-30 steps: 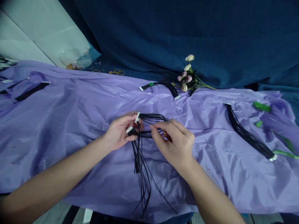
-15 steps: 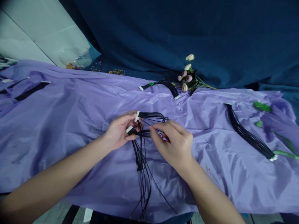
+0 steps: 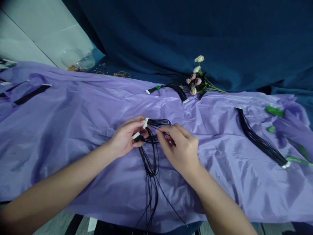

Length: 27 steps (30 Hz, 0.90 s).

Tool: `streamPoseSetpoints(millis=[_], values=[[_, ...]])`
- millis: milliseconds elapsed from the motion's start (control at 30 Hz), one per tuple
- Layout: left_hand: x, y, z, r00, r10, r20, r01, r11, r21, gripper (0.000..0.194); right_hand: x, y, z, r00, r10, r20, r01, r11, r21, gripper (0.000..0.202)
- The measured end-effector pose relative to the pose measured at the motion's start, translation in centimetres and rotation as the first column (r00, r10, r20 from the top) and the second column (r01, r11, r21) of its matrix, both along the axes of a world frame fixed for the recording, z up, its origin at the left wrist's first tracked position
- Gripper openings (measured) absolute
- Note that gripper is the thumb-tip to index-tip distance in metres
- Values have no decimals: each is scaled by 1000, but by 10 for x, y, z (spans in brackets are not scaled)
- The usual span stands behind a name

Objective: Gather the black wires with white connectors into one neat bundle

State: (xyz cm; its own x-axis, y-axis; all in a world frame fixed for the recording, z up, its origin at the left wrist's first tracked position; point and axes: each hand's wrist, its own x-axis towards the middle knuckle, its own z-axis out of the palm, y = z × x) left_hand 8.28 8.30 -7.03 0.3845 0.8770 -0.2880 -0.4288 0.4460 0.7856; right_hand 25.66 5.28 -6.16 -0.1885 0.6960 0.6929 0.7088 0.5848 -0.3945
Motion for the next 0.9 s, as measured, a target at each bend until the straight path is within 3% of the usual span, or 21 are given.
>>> streamPoseSetpoints(millis=[300,700,800,900], values=[[2,-4,0,998,-61,-12,61,998,-13,15,1,3,-15,992,59,110,-61,998,20,7],[3,-4,-2,997,-73,4,74,997,-33,16,1,4,-13,992,67,104,-66,998,-10,7],[3,-1,-2,999,-41,22,43,997,-61,12,3,5,-8,998,36,51,-38,998,52,14],[3,4,-3,998,29,54,-23,994,-109,11,4,2,-3,994,-89,65,76,979,191,20]])
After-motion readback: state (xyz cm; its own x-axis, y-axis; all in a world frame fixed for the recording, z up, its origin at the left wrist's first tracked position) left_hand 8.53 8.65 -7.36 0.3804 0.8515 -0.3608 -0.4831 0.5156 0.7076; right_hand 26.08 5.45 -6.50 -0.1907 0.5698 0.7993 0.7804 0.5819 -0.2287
